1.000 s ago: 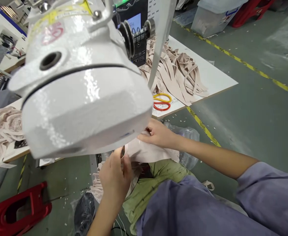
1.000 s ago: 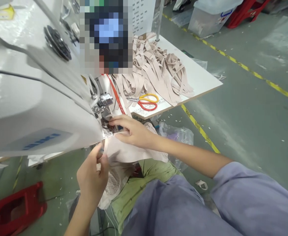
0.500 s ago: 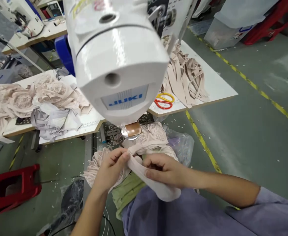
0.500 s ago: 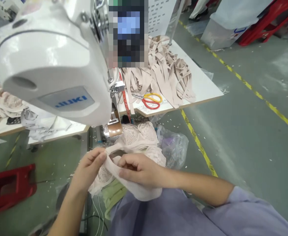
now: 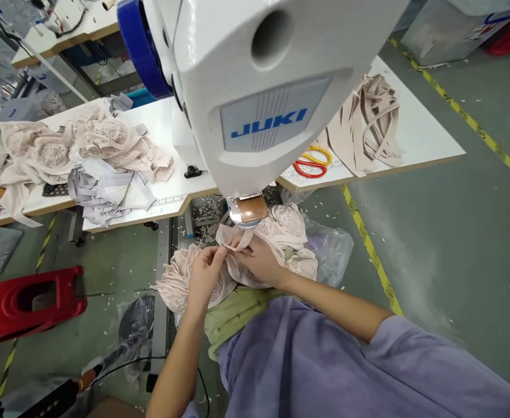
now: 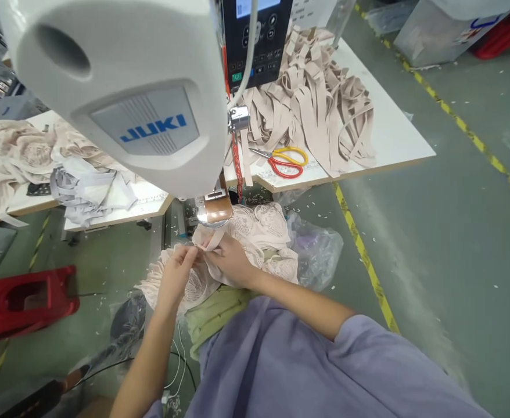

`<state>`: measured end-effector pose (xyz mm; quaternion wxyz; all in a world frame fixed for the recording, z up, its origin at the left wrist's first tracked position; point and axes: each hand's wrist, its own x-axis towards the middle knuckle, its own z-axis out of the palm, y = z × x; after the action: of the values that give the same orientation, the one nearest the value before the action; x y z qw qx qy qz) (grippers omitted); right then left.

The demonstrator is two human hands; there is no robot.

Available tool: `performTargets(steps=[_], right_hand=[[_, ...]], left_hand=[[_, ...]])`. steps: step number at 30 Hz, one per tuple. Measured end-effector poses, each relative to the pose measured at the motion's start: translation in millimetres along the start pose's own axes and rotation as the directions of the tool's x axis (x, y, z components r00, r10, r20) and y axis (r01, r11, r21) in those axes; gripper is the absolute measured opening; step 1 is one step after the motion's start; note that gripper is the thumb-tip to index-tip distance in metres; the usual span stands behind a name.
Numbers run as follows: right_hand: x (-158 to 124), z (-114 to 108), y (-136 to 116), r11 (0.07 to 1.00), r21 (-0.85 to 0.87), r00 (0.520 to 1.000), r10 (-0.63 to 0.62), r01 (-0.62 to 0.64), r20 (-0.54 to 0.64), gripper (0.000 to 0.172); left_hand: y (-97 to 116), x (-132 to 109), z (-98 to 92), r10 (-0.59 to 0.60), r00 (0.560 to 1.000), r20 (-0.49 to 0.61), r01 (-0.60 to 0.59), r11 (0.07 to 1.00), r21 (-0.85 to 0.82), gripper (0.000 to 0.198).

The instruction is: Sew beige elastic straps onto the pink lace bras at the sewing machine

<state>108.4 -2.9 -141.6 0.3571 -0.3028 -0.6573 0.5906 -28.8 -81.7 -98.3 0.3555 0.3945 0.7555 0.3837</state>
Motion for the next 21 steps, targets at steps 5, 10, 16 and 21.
performTargets(steps=[5,10,16,21], right_hand=[[-17,-25,5,0.914,-0.373,0.963,-0.062,0.161,0.263,0.014],[-23,-50,-15,0.902,-0.415,0.956,0.007,0.120,0.292,0.027],[-6,-49,-21,0.887,-0.423,0.982,-0.139,0.182,0.131,0.032],[-8,-42,-9,0.864,-0.401,0.947,-0.320,0.305,0.031,0.019]], left_hand=[[-1,-4,18.0,0.000,1.000,-0.001,0.000,0.995,-0.095,0.037],[20,-11,10.3,0.052,0.998,0.025,-0.051,0.998,-0.043,0.030],[37,-16,13.6,0.035,0.993,0.115,-0.030,0.999,-0.042,0.032],[40,-9,25.7,0.042,0.993,0.109,-0.042,0.999,0.003,0.036]])
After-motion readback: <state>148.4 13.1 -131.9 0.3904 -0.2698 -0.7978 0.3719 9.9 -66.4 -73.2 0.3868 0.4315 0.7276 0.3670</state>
